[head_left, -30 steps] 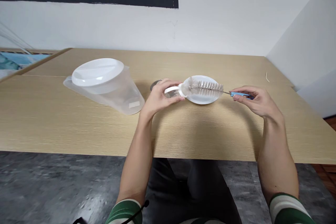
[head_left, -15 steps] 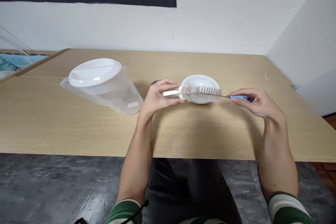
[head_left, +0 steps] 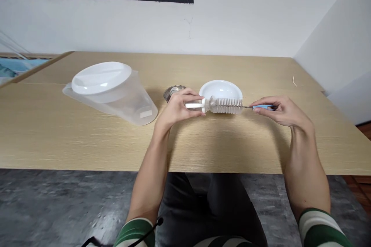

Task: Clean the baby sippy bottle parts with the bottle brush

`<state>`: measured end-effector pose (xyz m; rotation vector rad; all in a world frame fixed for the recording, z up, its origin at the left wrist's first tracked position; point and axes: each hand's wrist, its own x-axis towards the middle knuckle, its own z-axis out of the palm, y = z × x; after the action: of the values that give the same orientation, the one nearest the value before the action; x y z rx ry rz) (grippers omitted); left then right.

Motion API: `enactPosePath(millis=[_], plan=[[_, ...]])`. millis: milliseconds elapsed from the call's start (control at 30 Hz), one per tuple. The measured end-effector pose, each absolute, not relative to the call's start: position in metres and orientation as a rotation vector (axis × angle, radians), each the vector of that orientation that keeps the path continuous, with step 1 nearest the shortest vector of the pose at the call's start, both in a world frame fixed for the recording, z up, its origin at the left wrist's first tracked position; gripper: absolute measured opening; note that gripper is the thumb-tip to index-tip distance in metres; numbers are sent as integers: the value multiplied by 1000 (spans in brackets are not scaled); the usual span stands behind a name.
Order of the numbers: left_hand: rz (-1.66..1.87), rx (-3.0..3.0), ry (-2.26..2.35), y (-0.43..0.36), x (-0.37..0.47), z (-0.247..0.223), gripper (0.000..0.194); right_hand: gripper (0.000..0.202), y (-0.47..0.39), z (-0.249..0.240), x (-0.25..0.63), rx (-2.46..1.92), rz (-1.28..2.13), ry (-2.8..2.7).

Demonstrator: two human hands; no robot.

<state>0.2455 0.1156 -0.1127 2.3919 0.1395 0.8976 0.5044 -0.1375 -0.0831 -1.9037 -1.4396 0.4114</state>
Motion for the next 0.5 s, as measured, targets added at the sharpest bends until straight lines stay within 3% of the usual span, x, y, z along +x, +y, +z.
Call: enactPosePath(millis=[500], plan=[[841, 2532, 76, 107, 249, -112, 41, 37, -132, -92, 501, -1845, 630, -1329]])
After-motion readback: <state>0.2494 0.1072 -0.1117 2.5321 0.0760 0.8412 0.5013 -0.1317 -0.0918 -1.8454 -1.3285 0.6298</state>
